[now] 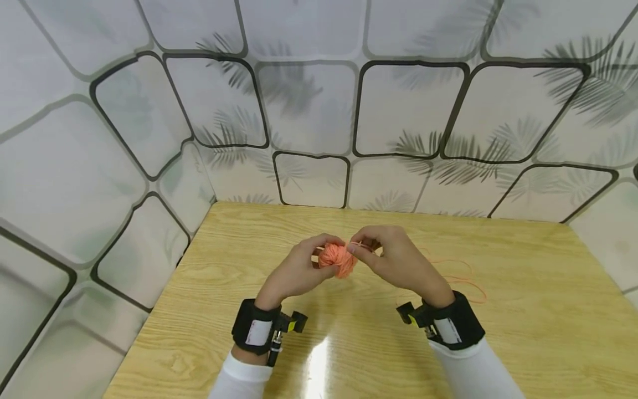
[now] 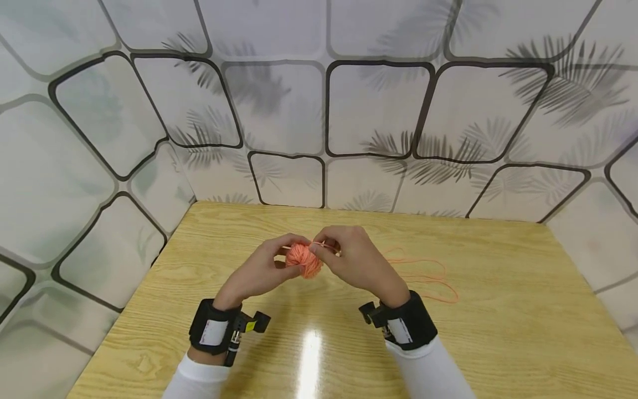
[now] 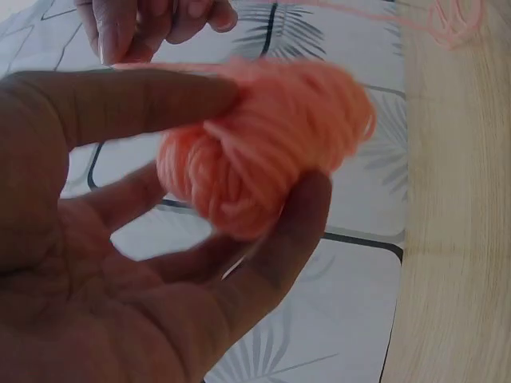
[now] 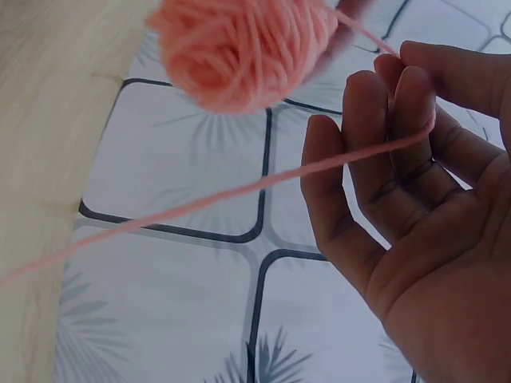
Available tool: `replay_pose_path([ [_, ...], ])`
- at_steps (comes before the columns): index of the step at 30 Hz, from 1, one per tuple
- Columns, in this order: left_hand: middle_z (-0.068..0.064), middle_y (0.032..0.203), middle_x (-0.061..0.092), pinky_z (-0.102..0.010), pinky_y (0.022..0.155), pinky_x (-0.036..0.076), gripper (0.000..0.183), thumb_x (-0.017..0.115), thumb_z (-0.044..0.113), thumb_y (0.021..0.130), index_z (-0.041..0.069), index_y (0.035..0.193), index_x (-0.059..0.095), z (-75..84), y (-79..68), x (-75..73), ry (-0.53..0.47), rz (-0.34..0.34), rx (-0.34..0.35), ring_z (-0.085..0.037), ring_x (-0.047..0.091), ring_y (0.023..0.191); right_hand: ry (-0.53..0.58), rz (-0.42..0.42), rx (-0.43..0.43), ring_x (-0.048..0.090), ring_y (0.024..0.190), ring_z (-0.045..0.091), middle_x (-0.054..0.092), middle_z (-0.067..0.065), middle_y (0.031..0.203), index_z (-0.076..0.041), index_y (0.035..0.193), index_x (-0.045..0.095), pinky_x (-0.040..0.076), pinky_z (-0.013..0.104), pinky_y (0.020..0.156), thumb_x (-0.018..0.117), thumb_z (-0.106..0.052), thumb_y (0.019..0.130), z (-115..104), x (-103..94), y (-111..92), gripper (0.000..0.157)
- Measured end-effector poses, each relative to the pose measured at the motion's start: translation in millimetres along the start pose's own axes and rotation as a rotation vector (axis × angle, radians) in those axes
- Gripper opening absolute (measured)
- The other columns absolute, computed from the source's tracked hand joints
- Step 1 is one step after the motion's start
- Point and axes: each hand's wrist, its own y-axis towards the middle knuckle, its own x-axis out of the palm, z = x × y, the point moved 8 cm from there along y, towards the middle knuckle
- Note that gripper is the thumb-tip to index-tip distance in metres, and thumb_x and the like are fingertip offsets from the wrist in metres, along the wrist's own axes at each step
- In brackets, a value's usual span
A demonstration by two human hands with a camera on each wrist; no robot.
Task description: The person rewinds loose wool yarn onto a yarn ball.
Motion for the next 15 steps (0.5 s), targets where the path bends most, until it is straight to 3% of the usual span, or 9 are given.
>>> replay_pose_path([
  [4, 0.004, 0.114, 0.054, -0.031, 0.077, 0.049, 0.039, 0.064, 0.017, 0.085, 0.022, 0.122, 0.053, 5.0, -3.9, 9.6, -0.107, -0.136, 0.032, -0.017, 0.053, 0.103, 0.042, 0.018, 0.013, 0.055, 0.071, 0.007, 0.06, -0.008, 0.08, -0.019, 0.091, 0.066, 0.047, 0.028, 0.069, 0.056, -0.036, 0.09, 3, -8.2, 4, 0.02],
  [7, 0.0, 0.118, 0.052, -0.035, 0.081, 0.048, 0.039, 0.064, 0.015, 0.085, 0.018, 0.122, 0.052, 12.1, -7.2, 11.7, -0.224, -0.19, 0.083, -0.021, 0.052, 0.107, 0.103, 0.036, 0.042, 0.056, 0.069, 0.01, 0.059, -0.004, 0.078, -0.017, 0.091, 0.066, 0.047, 0.029, 0.065, 0.056, -0.035, 0.09, 10, -10.1, 7, 0.021],
  [11, -0.008, 0.118, 0.051, -0.04, 0.082, 0.048, 0.039, 0.064, 0.011, 0.085, 0.012, 0.122, 0.051, 20.3, -9.9, 9.1, -0.385, -0.213, 0.143, -0.026, 0.051, 0.107, 0.225, 0.05, 0.084, 0.054, 0.061, 0.015, 0.058, 0.003, 0.075, -0.014, 0.092, 0.065, 0.043, 0.031, 0.055, 0.057, -0.026, 0.091, 21, -5.6, 10, 0.015],
  [15, -0.011, 0.119, 0.05, -0.042, 0.082, 0.048, 0.041, 0.063, 0.011, 0.085, 0.01, 0.123, 0.049, 22.6, -10.7, 2.3, -0.459, -0.182, 0.159, -0.028, 0.051, 0.108, 0.302, 0.039, 0.112, 0.052, 0.06, 0.019, 0.059, 0.006, 0.078, -0.01, 0.094, 0.065, 0.043, 0.032, 0.054, 0.053, -0.017, 0.093, 21, 3.1, 11, 0.014],
])
